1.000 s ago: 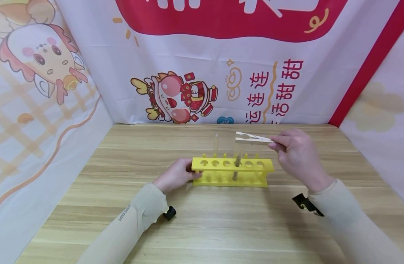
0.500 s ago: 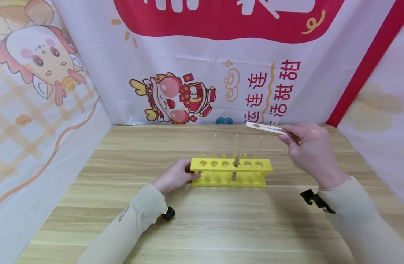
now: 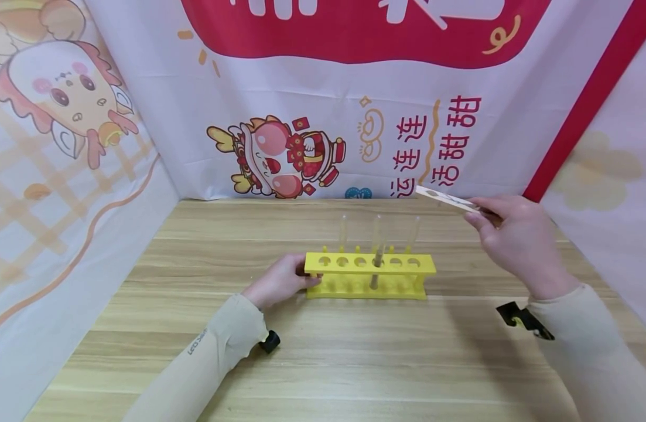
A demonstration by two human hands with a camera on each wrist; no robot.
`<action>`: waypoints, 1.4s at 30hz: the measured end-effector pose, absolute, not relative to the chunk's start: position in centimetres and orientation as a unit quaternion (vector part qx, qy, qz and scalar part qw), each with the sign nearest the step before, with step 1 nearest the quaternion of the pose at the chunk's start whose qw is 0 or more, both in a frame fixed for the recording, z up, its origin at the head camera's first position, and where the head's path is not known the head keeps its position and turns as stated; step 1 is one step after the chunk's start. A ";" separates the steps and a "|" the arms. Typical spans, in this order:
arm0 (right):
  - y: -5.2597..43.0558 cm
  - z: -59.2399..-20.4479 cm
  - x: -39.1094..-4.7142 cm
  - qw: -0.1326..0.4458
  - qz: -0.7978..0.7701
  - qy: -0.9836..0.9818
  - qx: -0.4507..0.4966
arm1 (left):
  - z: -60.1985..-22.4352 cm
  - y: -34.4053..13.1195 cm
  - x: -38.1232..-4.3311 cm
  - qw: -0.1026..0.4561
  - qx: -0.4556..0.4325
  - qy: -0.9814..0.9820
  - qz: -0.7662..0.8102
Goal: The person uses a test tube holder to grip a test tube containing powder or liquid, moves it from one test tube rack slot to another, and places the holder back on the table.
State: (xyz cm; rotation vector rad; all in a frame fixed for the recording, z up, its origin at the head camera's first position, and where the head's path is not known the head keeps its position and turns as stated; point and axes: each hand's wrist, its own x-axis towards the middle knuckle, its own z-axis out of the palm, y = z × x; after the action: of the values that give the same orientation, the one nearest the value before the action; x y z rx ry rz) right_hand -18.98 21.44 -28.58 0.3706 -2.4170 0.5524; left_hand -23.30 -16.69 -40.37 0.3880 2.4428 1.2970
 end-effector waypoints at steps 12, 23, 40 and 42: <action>24.7 -29.5 -19.7 0.311 0.194 -0.923 0.122 | -40.6 -16.6 -23.4 0.170 0.129 0.864 0.456; 27.8 -31.2 -20.4 0.281 0.187 -0.936 0.100 | -40.6 -16.6 -23.5 0.168 0.134 0.865 0.454; 32.1 -35.4 -21.2 0.151 0.197 -0.968 0.019 | -40.5 -16.7 -23.4 0.172 0.130 0.866 0.452; 32.6 -36.1 -21.3 0.132 0.189 -0.973 0.018 | -40.5 -16.7 -23.4 0.171 0.133 0.866 0.451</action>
State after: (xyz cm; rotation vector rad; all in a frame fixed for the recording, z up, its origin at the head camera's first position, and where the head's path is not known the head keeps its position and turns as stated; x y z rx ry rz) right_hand -21.31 32.63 -36.11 0.0528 -2.8230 0.5480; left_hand -23.40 -16.69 -40.49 0.3772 2.4575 1.2811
